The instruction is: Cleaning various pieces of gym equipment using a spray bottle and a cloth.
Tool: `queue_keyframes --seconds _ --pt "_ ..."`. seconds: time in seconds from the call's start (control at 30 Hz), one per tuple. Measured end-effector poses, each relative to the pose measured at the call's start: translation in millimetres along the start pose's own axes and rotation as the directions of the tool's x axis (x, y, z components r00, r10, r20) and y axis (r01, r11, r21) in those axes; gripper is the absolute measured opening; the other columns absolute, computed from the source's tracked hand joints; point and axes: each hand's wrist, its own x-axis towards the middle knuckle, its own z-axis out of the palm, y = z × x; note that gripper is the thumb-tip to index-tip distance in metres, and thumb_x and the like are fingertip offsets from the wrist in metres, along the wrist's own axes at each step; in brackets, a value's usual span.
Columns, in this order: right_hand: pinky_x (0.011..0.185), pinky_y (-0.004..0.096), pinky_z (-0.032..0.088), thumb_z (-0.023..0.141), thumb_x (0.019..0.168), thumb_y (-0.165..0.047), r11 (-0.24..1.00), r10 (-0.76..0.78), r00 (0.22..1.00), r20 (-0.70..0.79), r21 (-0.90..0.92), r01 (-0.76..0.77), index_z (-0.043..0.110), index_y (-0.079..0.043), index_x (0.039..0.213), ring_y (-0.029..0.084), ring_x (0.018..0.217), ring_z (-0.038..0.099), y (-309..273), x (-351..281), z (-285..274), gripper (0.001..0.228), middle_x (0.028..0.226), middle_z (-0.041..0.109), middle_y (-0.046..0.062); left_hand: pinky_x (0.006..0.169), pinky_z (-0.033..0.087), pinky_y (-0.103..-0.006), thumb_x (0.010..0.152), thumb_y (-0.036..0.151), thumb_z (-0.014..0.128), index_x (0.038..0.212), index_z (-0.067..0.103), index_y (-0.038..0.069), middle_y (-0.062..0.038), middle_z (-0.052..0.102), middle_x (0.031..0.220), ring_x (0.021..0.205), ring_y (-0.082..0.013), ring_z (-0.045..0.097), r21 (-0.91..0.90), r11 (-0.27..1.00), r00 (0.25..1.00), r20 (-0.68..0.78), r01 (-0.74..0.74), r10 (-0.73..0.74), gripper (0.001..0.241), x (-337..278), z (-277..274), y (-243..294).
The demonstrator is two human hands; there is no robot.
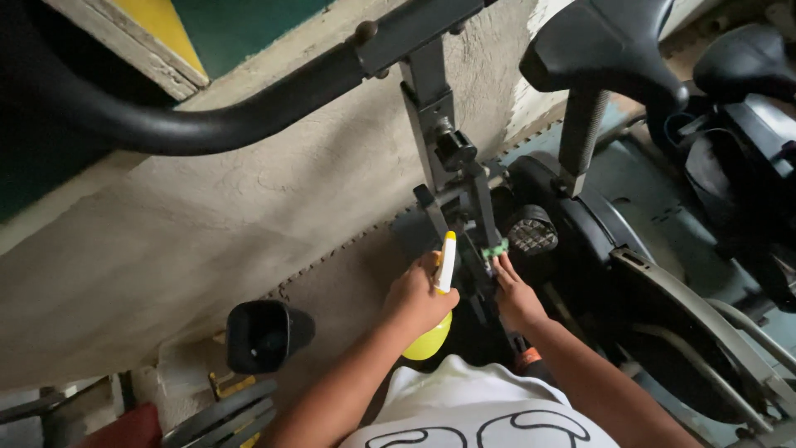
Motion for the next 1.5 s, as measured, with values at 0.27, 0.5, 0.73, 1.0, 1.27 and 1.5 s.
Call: queue_keyframes --seconds 0.27,0.5,0.73,1.0,1.27,1.5 --pt "0.065 0.031 0.043 0.05 0.104 -0.016 0.748 0.501 0.862 0.077 0.462 -0.476 0.06 -0.011 0.145 0.017 0.077 0.052 7.3 20.2 20.2 0.042 0.098 0.057 0.009 0.095 0.053 -0.05 0.074 0.024 0.071 0.122 0.059 0.015 -0.015 0.067 0.124 0.113 -0.04 0.065 -0.021 0.999 0.999 0.018 -0.03 0.03 0.05 -5.6 -6.1 -5.2" --pt "0.065 0.021 0.043 0.05 0.107 -0.02 0.658 0.437 0.874 -0.213 0.738 -0.149 0.066 -0.008 0.134 0.005 0.073 0.051 -104.3 63.9 -36.7 0.033 0.086 0.062 -0.006 0.093 0.055 -0.0501 0.074 0.024 0.068 0.123 0.06 0.015 -0.016 0.069 0.121 0.109 -0.0414 0.067 -0.068 0.995 0.997 0.011 -0.078 0.079 0.05 -9.3 -19.4 6.5" --pt "0.063 0.027 0.041 0.052 0.107 -0.023 0.603 0.335 0.933 -0.128 0.791 -0.108 0.07 -0.009 0.115 0.01 0.073 0.048 -180.6 102.8 -132.3 0.024 0.084 0.057 -0.002 0.091 0.054 -0.0533 0.073 0.023 0.068 0.125 0.057 0.014 -0.018 0.068 0.121 0.107 -0.0446 0.065 -0.044 0.993 0.994 0.015 -0.11 0.111 0.053 -3.2 -22.0 15.7" --pt "0.067 0.03 0.041 0.056 0.105 -0.039 0.541 0.387 0.913 0.134 0.768 -0.342 0.064 -0.013 0.099 0.009 0.074 0.048 -47.1 98.3 -54.2 0.028 0.084 0.055 -0.004 0.091 0.055 -0.0525 0.077 0.023 0.067 0.119 0.058 0.012 -0.017 0.069 0.117 0.107 -0.0435 0.066 -0.047 0.99 0.989 0.052 -0.136 0.138 0.045 2.0 -16.7 2.3" --pt "0.07 0.034 0.045 0.058 0.099 -0.038 0.461 0.611 0.753 0.245 0.663 -0.589 0.069 -0.018 0.104 0.014 0.078 0.055 -67.1 112.4 -60.6 0.023 0.085 0.063 -0.003 0.092 0.054 -0.0512 0.075 0.024 0.068 0.121 0.061 0.015 -0.016 0.069 0.119 0.109 -0.0415 0.066 -0.039 0.994 0.994 0.038 -0.101 0.103 0.047 1.3 -24.0 1.0" --pt "0.056 0.035 0.05 0.06 0.1 -0.027 0.326 0.478 0.86 0.178 0.873 -0.362 0.067 -0.016 0.106 0.017 0.067 0.061 -161.4 106.2 -145.3 0.015 0.083 0.065 0.002 0.092 0.054 -0.0523 0.075 0.028 0.07 0.125 0.059 0.016 -0.018 0.068 0.118 0.107 -0.0432 0.066 -0.021 0.996 0.992 0.084 -0.088 0.09 0.053 1.7 -22.1 16.6"
